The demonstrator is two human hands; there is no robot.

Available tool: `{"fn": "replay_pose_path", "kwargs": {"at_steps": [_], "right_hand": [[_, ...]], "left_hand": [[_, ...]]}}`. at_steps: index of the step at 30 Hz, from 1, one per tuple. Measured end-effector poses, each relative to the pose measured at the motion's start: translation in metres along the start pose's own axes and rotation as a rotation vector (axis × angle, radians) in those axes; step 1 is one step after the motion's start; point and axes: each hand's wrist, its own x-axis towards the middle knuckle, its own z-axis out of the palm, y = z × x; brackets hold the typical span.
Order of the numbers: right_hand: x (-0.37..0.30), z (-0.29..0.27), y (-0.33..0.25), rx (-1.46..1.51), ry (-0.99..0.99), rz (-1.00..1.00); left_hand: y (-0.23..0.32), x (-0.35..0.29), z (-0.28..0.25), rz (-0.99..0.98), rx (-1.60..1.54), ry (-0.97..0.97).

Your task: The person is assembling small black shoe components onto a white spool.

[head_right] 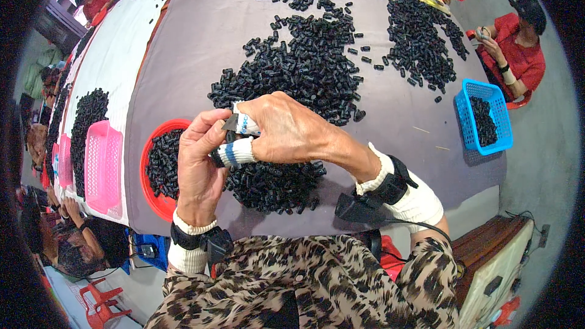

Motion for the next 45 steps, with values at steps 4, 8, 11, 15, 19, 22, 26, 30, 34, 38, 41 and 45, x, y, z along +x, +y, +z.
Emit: {"fn": "replay_pose_path", "kwargs": {"at_steps": [4,8,11,15,19,22,26,30,34,38,41,45], "right_hand": [[0.0,0.001,0.002,-0.006,0.015,-0.014],[-0.002,0.001,0.003,-0.024,-0.005,-0.021],[-0.003,0.003,0.006,-0.049,-0.025,-0.006],[-0.003,0.002,0.004,-0.05,0.017,-0.006],[-0.005,-0.002,0.0,-0.008,0.051,0.011],[-0.004,-0.003,0.003,-0.035,0.046,-0.004],[-0.003,-0.003,0.0,-0.007,0.018,0.023],[0.0,-0.001,0.003,-0.057,0.02,0.0],[0.0,-0.001,0.002,-0.059,0.01,0.007],[-0.002,0.001,0.003,-0.025,0.007,0.007],[-0.002,0.003,0.013,-0.075,-0.005,-0.03],[-0.002,0.002,0.014,-0.143,-0.006,-0.069]], "left_hand": [[0.0,-0.001,0.002,0.012,-0.004,0.004],[-0.003,-0.002,0.002,0.003,-0.013,-0.001],[-0.004,-0.001,0.001,-0.01,-0.025,0.01],[-0.003,-0.001,0.003,-0.008,-0.066,0.031],[-0.002,-0.002,0.002,-0.011,-0.063,0.003],[-0.004,-0.002,-0.001,0.001,-0.057,0.012],[-0.003,-0.004,0.001,-0.026,-0.064,0.027],[-0.005,-0.003,-0.004,-0.014,-0.051,0.011],[-0.004,-0.003,-0.001,-0.002,-0.049,0.021],[-0.005,-0.003,0.0,0.004,-0.02,0.034],[-0.005,-0.004,0.002,0.005,-0.01,0.038],[-0.007,-0.002,0.002,0.001,-0.063,0.051]]}}
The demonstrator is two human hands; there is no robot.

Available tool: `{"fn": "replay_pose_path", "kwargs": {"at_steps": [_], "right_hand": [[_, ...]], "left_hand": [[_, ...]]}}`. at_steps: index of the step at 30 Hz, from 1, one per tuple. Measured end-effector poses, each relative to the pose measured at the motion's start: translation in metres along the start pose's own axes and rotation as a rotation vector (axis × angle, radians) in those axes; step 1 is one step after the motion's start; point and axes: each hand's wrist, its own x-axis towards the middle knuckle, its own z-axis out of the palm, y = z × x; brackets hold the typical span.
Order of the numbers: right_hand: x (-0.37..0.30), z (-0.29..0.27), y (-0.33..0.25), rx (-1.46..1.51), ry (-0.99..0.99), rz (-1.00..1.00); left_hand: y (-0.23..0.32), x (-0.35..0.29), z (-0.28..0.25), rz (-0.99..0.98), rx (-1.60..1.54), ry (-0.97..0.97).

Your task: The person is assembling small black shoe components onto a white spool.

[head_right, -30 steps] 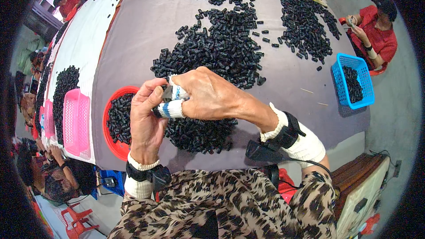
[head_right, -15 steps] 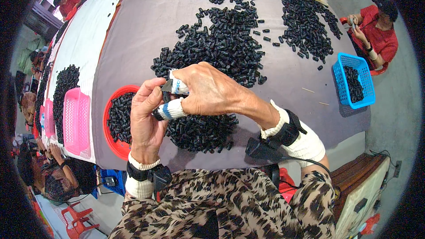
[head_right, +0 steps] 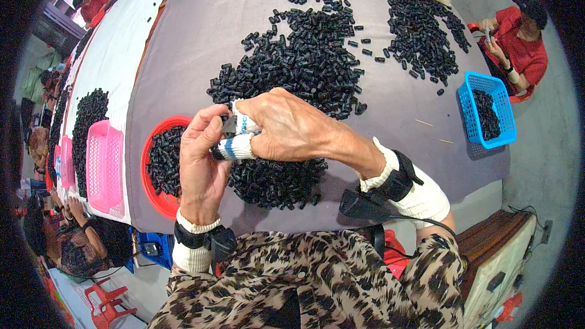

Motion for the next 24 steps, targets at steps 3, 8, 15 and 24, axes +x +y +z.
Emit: {"fn": "replay_pose_path", "kwargs": {"at_steps": [3,8,15,24], "right_hand": [[-0.0017,0.0017,-0.0074,0.114,0.101,0.03],[-0.0027,0.0006,-0.0058,0.175,0.164,0.07],[-0.002,0.0001,-0.0076,0.12,0.139,0.1],[-0.0046,-0.0006,-0.001,0.188,0.158,0.094]], "left_hand": [[0.0023,0.0014,-0.0034,-0.033,-0.137,-0.044],[-0.0013,0.0024,-0.0013,-0.063,-0.247,-0.07],[0.002,0.0028,0.0003,-0.066,-0.078,-0.06],[-0.0008,0.0024,0.0022,-0.045,-0.133,-0.034]]}}
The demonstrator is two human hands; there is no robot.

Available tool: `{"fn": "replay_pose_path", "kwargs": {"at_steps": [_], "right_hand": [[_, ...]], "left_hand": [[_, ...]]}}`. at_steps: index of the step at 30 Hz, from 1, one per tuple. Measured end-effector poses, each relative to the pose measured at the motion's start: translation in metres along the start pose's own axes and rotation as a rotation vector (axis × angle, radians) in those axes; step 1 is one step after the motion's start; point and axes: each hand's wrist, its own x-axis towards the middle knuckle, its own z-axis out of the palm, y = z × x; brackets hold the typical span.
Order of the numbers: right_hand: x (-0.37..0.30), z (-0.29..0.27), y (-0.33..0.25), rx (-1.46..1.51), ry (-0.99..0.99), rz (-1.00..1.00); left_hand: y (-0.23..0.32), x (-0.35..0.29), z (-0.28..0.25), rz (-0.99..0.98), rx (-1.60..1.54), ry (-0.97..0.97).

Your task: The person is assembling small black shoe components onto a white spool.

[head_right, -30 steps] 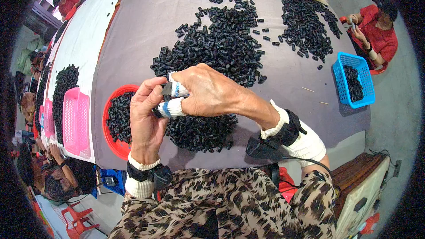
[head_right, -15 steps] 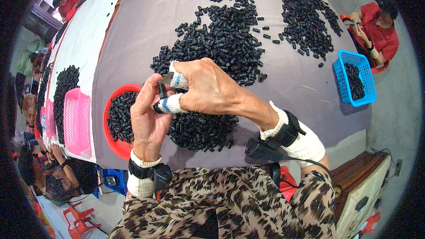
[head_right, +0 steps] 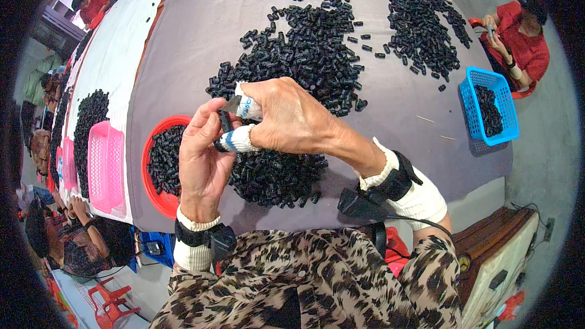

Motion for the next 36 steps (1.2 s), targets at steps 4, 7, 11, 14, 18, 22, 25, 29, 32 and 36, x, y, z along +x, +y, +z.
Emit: {"fn": "replay_pose_path", "kwargs": {"at_steps": [4,7,11,14,18,22,25,29,32,36], "right_hand": [[0.003,-0.004,-0.01,-0.072,-0.09,0.085],[0.003,-0.004,-0.012,-0.064,-0.088,0.057],[0.005,-0.004,-0.012,-0.051,-0.124,0.058],[0.006,-0.003,-0.008,-0.053,-0.121,0.02],[0.007,-0.004,-0.01,-0.07,-0.148,0.029],[0.006,0.001,0.006,-0.088,-0.139,-0.072],[0.004,0.002,0.009,-0.137,-0.14,-0.106],[0.002,0.001,0.001,-0.127,-0.089,-0.109],[0.002,-0.002,-0.009,-0.063,-0.029,-0.004],[0.002,-0.002,-0.01,-0.079,-0.015,-0.006]], "left_hand": [[0.0,-0.001,-0.006,0.01,-0.002,-0.029],[0.0,-0.001,-0.006,0.004,0.019,-0.066],[0.0,-0.001,-0.008,0.011,0.065,-0.033],[-0.001,0.0,-0.011,0.008,0.072,-0.036],[0.0,0.0,-0.009,0.004,0.038,-0.04],[-0.001,-0.001,-0.009,0.002,0.027,-0.032],[-0.002,0.0,-0.011,-0.01,0.014,-0.017],[-0.003,0.001,-0.011,-0.009,-0.053,-0.05],[-0.003,0.002,-0.011,-0.023,-0.108,-0.092],[-0.003,0.002,-0.01,-0.03,-0.13,-0.086]]}}
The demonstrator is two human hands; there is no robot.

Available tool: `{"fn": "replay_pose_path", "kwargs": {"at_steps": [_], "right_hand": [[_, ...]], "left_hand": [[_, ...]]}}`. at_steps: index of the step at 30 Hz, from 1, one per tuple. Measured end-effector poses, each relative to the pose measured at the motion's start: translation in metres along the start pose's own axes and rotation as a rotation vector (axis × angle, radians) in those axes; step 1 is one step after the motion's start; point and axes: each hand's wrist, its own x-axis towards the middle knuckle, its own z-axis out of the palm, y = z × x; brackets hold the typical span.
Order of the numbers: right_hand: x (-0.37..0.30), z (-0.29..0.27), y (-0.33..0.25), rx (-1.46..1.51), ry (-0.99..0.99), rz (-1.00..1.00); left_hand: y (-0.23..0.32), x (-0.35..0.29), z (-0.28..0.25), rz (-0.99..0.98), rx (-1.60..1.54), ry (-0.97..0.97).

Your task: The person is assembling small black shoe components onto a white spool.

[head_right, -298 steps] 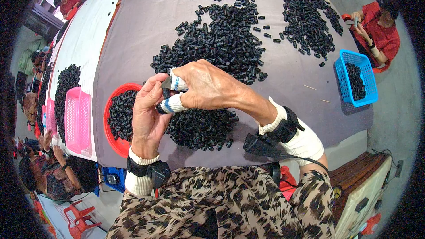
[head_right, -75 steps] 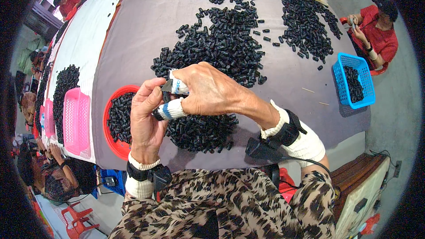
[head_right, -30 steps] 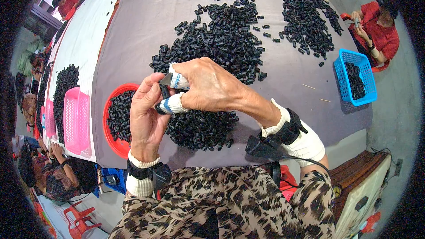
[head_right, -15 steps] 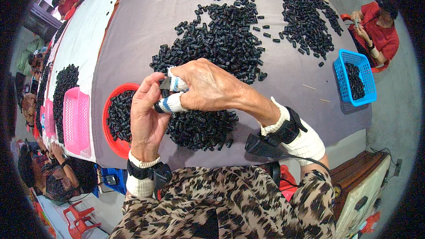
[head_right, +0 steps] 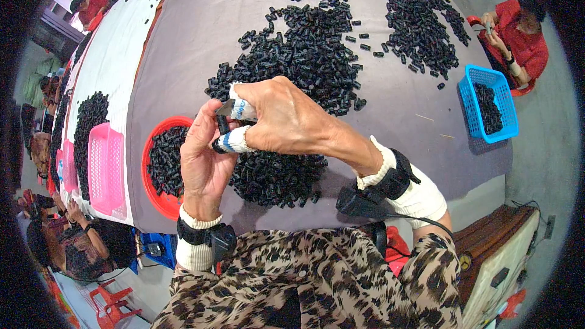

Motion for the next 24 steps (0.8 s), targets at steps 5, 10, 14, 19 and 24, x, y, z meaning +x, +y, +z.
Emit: {"fn": "replay_pose_path", "kwargs": {"at_steps": [5,10,14,19,24], "right_hand": [[-0.001,0.001,0.002,0.001,0.019,-0.029],[-0.002,0.002,0.01,0.018,0.056,0.002],[-0.002,0.002,0.008,0.034,0.083,-0.02],[-0.001,-0.002,-0.001,0.015,0.056,-0.006],[-0.003,-0.002,-0.002,0.02,0.039,0.015]], "left_hand": [[-0.001,0.004,-0.003,-0.001,0.056,-0.009],[-0.001,0.003,0.003,-0.011,0.064,0.117],[0.0,0.002,0.0,-0.031,0.034,0.048],[-0.001,0.004,-0.01,-0.014,-0.018,0.011],[-0.003,0.004,-0.013,-0.027,-0.041,-0.067]]}}
